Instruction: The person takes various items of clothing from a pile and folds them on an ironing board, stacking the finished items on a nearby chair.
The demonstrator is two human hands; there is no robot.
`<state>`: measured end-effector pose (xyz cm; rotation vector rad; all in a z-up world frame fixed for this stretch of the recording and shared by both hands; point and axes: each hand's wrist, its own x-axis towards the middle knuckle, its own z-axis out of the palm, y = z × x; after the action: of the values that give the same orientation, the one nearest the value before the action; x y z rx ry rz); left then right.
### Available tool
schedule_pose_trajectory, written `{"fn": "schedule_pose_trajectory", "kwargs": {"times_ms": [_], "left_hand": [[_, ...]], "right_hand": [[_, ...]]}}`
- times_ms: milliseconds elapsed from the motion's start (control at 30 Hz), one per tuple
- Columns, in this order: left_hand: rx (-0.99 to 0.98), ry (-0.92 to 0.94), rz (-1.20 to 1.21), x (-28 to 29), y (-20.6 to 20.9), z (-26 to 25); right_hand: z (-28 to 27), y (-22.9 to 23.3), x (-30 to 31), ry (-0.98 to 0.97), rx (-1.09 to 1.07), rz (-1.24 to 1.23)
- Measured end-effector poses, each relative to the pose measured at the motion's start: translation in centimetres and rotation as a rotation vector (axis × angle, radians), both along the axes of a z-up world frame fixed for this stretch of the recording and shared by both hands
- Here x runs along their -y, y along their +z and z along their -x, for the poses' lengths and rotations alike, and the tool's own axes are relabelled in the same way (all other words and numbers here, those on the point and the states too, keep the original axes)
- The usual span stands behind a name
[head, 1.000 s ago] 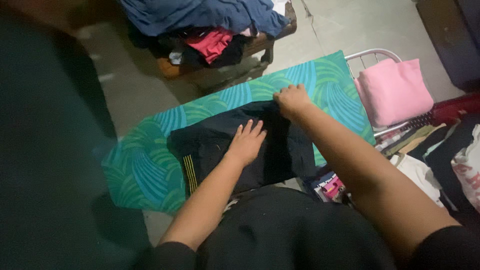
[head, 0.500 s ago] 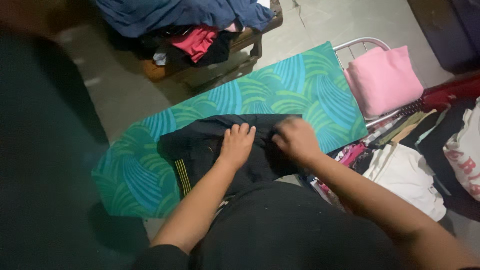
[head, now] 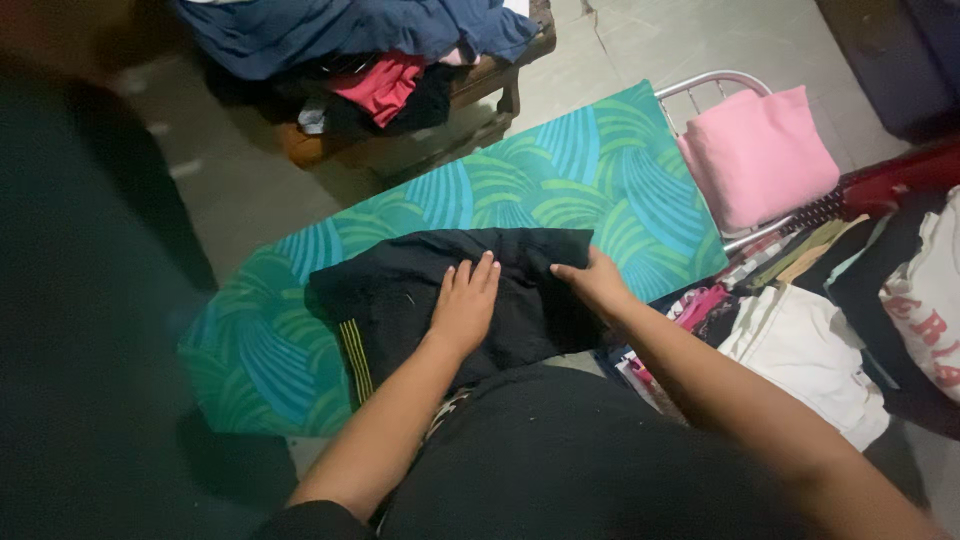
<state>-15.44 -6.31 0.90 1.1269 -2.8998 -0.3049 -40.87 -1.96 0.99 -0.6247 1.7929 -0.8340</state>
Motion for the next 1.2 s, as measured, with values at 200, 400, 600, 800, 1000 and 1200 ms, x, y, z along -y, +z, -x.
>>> {"fn": "schedule_pose_trajectory", "kwargs": {"times_ms": [200, 400, 600, 800, 1000, 1200], "left_hand": [[-0.187, -0.061, -0.057, 1.7, -1.1, 3.9], [-0.477, 0.066, -0.472, 4.5, -6.4, 7.6], [-1.200, 0.683, -1.277, 8.3, -7.7, 0.6], [-0.646, 0.755, -1.036, 7.4, -1.6, -3.4], [-0.641, 0.554, -0.381, 5.6, 2.4, -4.1], [-0.158, 0.657, -0.412, 4.8, 3.8, -2.6]], "right_hand": [[4.4, 6.2, 2.1, 0.226, -0.299, 0.134], [0.6, 11.5, 2.5, 0.466, -0.518, 0.178], [-8.8, 8.4, 2.5, 0.584, -0.455, 0.113], [-9.9, -0.4, 2.6, 0.870, -0.176, 0.271], [-2.5, -2.2, 0.4, 0.382, -0.186, -0.031], [-5.5, 0.5, -0.2, 0.311, 0.084, -0.079]]}}
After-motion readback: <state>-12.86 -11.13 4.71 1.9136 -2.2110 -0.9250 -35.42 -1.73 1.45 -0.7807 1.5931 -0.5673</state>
